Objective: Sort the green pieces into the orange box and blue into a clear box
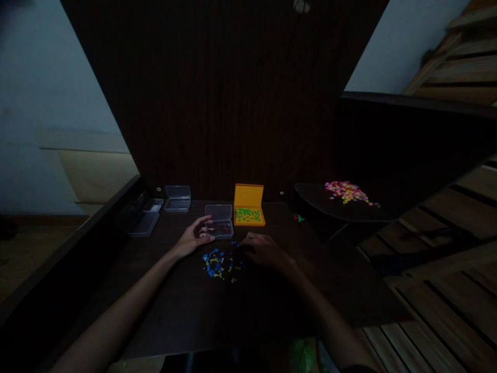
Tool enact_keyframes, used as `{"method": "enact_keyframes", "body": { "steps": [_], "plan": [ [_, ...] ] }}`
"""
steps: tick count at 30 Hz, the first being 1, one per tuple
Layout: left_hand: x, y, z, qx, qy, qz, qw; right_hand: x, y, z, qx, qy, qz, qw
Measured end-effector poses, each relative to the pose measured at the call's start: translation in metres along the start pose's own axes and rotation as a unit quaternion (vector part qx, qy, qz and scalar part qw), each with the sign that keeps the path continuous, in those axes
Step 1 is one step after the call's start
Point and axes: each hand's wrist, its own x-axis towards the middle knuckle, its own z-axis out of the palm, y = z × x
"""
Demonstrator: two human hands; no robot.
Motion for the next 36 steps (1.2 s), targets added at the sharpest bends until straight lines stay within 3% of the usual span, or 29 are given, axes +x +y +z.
{"method": "enact_keyframes", "body": {
  "steps": [18,25,31,36],
  "plan": [
    [-0.002,0.004,0.001,0.001,-0.003,0.003,1.000,0.004,0.000,0.013,-0.021,0.029,0.011,0.999],
    [-0.002,0.004,0.002,-0.005,0.001,0.001,1.000,0.006,-0.009,0.013,-0.105,-0.006,0.070,0.992],
    [-0.001,0.004,0.001,-0.001,-0.001,0.003,1.000,0.008,-0.013,0.011,-0.149,-0.034,0.074,0.985],
    [0.000,0.000,0.000,0.004,-0.003,0.008,1.000,0.010,-0.008,0.015,-0.148,-0.015,0.069,0.986]
  ]
}}
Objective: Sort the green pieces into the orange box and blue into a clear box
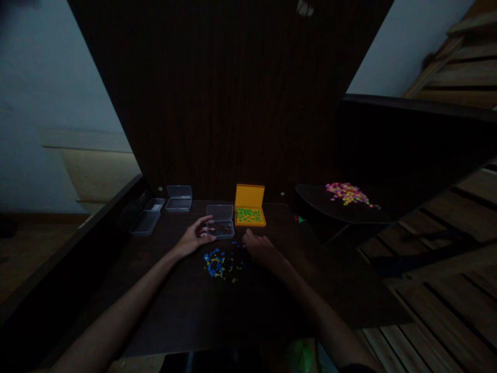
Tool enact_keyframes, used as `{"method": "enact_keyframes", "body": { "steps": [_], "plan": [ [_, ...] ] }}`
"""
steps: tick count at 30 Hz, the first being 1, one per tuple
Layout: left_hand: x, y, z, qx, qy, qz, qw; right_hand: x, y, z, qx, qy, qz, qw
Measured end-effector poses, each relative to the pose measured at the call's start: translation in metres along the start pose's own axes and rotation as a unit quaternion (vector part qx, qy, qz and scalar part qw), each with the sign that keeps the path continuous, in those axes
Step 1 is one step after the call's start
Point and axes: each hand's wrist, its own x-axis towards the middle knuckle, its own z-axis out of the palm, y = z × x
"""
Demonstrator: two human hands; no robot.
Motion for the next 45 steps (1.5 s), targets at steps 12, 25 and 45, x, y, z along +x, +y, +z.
{"method": "enact_keyframes", "body": {
  "steps": [12,25,45],
  "plan": [
    [-0.001,0.001,0.001,-0.007,-0.003,-0.006,1.000,0.041,-0.015,-0.039,0.054,0.058,-0.086,0.993],
    [-0.001,0.002,0.002,-0.027,-0.015,-0.008,0.999,0.084,-0.030,-0.049,0.027,-0.046,-0.154,0.987],
    [0.000,0.000,0.001,-0.026,-0.014,-0.002,1.000,0.083,-0.029,-0.046,0.014,-0.019,-0.157,0.987]
  ]
}}
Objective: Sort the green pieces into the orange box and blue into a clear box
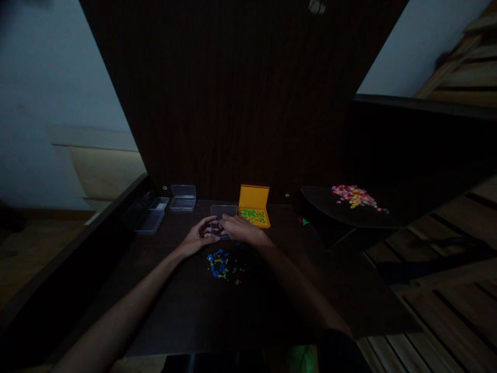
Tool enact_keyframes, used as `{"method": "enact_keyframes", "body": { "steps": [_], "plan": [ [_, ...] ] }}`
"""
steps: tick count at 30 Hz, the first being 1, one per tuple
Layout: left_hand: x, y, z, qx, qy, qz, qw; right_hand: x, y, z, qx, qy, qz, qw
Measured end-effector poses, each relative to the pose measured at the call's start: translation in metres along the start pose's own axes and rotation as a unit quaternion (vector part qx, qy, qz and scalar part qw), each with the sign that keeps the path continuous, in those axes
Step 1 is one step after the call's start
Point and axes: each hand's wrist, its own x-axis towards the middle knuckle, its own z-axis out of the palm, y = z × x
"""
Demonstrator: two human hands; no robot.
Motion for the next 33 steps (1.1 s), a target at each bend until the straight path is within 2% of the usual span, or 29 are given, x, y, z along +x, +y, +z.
{"method": "enact_keyframes", "body": {
  "steps": [21,26,33],
  "plan": [
    [0.001,-0.003,0.000,0.004,0.002,0.002,1.000,-0.006,0.007,0.001,-0.003,0.045,0.022,0.999],
    [0.000,-0.002,0.000,0.001,0.002,-0.004,1.000,-0.006,0.007,0.003,0.009,0.028,0.012,0.999],
    [0.000,0.000,0.001,0.009,0.015,-0.013,1.000,-0.021,0.018,-0.006,0.033,0.048,0.050,0.997]
  ]
}}
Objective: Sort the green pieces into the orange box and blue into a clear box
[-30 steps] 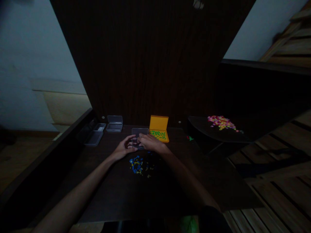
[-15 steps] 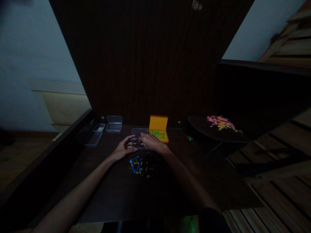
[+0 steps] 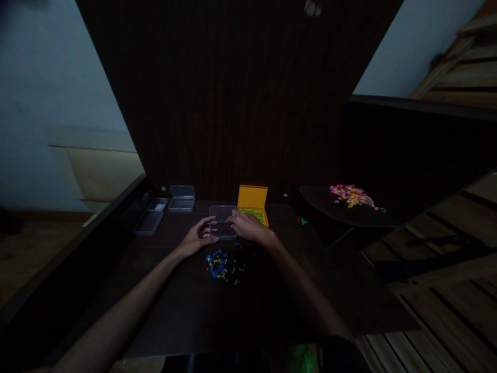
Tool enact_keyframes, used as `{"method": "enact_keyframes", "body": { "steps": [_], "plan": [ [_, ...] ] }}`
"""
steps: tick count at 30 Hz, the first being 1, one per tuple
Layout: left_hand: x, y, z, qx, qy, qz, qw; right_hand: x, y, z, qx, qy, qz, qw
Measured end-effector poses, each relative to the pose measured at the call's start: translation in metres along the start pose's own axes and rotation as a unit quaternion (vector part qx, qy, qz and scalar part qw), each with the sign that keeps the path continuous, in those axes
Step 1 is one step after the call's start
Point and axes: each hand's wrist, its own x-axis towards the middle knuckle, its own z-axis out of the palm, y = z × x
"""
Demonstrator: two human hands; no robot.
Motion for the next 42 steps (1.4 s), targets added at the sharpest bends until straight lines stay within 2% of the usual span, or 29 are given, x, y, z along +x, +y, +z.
{"method": "enact_keyframes", "body": {
  "steps": [7,14,19,29,32,38,42],
  "plan": [
    [0.001,-0.001,0.000,0.004,0.004,0.004,1.000,-0.036,0.019,-0.004,0.051,0.031,0.020,0.998],
    [0.002,-0.002,-0.002,0.006,0.003,0.007,1.000,-0.073,0.031,0.013,0.088,-0.018,0.035,0.995],
    [0.000,0.002,-0.002,0.015,0.004,0.009,1.000,-0.084,0.033,0.023,0.128,-0.016,0.035,0.991],
    [0.000,0.001,-0.001,0.010,0.003,0.010,1.000,-0.074,0.029,0.033,0.145,-0.024,0.026,0.989],
    [0.001,-0.001,-0.002,0.006,0.002,0.009,1.000,-0.069,0.027,0.028,0.159,-0.012,0.027,0.987],
    [0.001,-0.001,-0.002,0.011,0.000,0.014,1.000,-0.044,0.011,0.008,0.164,0.058,-0.003,0.985],
    [0.000,0.000,-0.001,0.011,-0.002,0.013,1.000,-0.020,0.005,0.003,0.136,0.061,-0.004,0.989]
  ]
}}
